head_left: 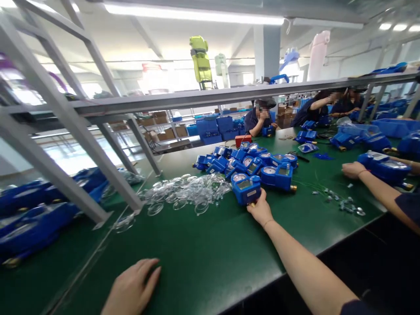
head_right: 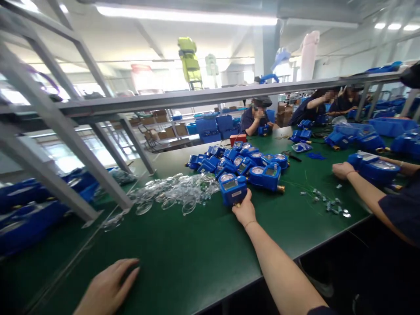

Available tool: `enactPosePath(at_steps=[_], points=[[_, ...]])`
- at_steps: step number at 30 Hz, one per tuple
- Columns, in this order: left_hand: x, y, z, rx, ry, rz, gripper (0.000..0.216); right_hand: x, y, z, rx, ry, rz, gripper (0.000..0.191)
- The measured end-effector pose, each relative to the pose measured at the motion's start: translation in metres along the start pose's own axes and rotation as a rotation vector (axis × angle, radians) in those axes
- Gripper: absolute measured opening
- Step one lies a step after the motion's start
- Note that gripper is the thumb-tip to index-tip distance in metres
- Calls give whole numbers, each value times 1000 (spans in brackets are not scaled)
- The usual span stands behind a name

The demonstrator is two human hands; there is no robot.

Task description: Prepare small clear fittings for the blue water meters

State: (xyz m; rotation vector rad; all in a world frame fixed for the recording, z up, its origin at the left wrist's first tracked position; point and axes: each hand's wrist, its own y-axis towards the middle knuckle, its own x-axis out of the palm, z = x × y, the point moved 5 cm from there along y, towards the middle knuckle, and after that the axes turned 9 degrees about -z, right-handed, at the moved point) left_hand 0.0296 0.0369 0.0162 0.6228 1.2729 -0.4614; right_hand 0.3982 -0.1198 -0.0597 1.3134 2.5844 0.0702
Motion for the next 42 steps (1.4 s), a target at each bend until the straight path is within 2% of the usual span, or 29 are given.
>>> enactPosePath(at_steps=[1, 2, 6, 8, 10, 11, 13, 15, 16, 17, 18, 20, 21, 24, 26, 28, 30, 33, 36, 39, 42], points=[[9, 14, 13, 103, -14, -128, 22, 5, -11, -2, 27, -28, 26, 83], [15, 30, 25, 127, -18, -174, 28, 9, -23, -4, 48, -51, 46, 83], [39, 99, 70, 93, -21, -121, 30, 25, -63, -12, 65, -85, 69, 89], [49, 125, 83, 68, -4, -78, 31, 31, -76, -9, 55, -52, 46, 90], [57, 141, 85, 48, 20, -45, 29, 33, -85, -2, 30, -57, 56, 92], [60, 146, 82, 39, 33, -29, 27, 33, -90, 2, 6, -110, 104, 92], [61, 151, 70, 15, 60, 9, 22, 34, -104, 4, -78, -309, 290, 90], [56, 156, 52, -35, 83, 59, 19, 49, -118, -3, -224, -492, 444, 82], [53, 158, 41, -75, 91, 85, 19, 64, -122, -9, -310, -523, 436, 76], [50, 161, 31, -122, 97, 109, 21, 84, -120, -17, -404, -509, 337, 72], [47, 164, 21, -165, 102, 132, 24, 109, -113, -26, -470, -481, 160, 68], [47, 170, 12, -174, 109, 170, 31, 159, -85, -43, -479, -420, -149, 65], [50, 173, 12, -120, 109, 176, 34, 179, -64, -50, -441, -407, -213, 65], [69, 176, 26, 168, 78, 124, 40, 215, 16, -64, -272, -442, -78, 68], [83, 177, 29, 268, 49, 69, 42, 234, 66, -63, -171, -487, -110, 63], [89, 179, 22, 236, 35, 59, 43, 250, 100, -61, -152, -491, -172, 53], [87, 184, 9, 145, 33, 89, 42, 263, 113, -61, -177, -469, -221, 49], [77, 192, -14, 20, 33, 150, 43, 277, 101, -64, -211, -427, -297, 60], [69, 202, -34, -54, 31, 171, 45, 279, 64, -72, -245, -419, -367, 58], [72, 212, -48, -24, 27, 30, 40, 267, 16, -81, -327, -537, -424, 58], [75, 215, -61, -63, -18, -77, 35, 244, -30, -81, -352, -711, -383, 45]])
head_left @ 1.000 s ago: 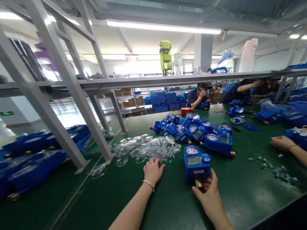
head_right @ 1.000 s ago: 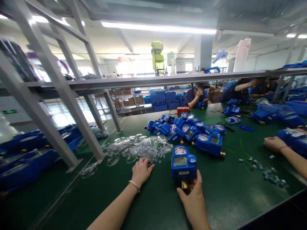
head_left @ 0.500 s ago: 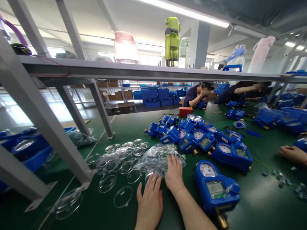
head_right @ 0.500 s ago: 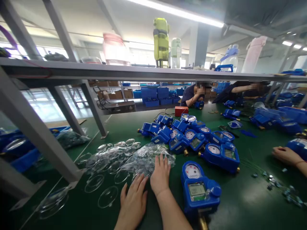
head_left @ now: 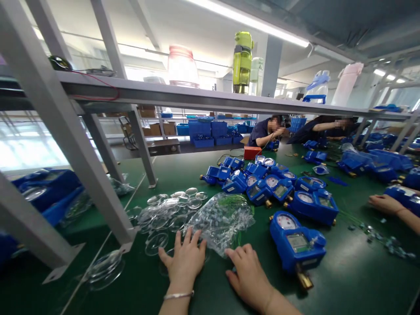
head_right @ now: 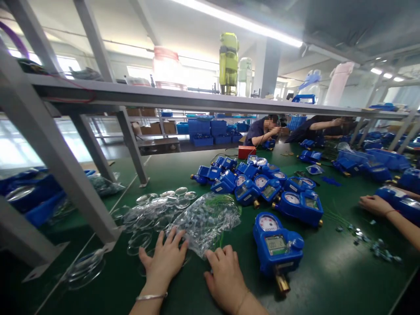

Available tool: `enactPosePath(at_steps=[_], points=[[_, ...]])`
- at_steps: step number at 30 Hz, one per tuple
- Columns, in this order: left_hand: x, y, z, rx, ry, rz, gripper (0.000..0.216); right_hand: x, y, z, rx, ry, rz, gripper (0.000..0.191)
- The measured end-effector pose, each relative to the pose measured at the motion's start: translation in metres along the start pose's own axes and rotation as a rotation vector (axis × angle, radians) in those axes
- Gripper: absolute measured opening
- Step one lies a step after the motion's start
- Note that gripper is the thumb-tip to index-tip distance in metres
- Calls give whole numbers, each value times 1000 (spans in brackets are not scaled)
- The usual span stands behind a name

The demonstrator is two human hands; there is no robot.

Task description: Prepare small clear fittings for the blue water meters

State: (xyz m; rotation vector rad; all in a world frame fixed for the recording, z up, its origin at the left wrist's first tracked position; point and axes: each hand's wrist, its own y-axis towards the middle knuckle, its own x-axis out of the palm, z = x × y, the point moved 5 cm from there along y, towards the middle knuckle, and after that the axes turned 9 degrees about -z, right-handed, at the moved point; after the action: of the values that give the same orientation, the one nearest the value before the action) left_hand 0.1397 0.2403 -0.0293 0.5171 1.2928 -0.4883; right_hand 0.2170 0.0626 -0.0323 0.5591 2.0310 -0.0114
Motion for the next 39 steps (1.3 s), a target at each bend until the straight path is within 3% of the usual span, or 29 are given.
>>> enactPosePath(at_steps=[4, 9, 11, 16, 18, 21, 23, 25, 28, 31, 35, 37, 39], points=[[-14, -6, -12, -54, -117, 70, 33, -6, -65, 5, 35, -104, 35, 27], [-44, -26, -4, 0, -233, 387, 28, -23, -111, -11, -276, -161, -76, 14], [-51, -40, 5, 23, -228, 473, 28, -36, -113, -10, -241, -163, -32, 15], [-56, -92, 16, 64, -109, 655, 27, -69, -103, 6, 29, 10, 213, 20], [-56, -111, 18, 126, -113, 701, 24, -85, -99, 3, 31, 165, 281, 24], [-57, -134, 32, 363, -223, 721, 24, -115, -89, -13, -72, 414, 362, 28], [-55, -145, 50, 553, -308, 671, 28, -127, -77, -23, -115, 488, 379, 29], [-49, -151, 73, 678, -332, 508, 38, -125, -57, -25, -104, 476, 323, 28], [-31, -157, 102, 740, -223, 188, 57, -102, -25, -13, -54, 440, 197, 32], [-15, -167, 118, 758, -105, -16, 59, -80, -5, 4, -31, 412, 148, 39], [0, -175, 124, 728, -65, -176, 54, -73, 7, 21, -35, 302, 45, 31], [5, -172, 122, 670, -27, -196, 46, -80, 7, 25, -51, 272, -39, 47], [5, -161, 114, 563, 33, -125, 40, -94, -3, 27, -85, 261, -105, 63]])
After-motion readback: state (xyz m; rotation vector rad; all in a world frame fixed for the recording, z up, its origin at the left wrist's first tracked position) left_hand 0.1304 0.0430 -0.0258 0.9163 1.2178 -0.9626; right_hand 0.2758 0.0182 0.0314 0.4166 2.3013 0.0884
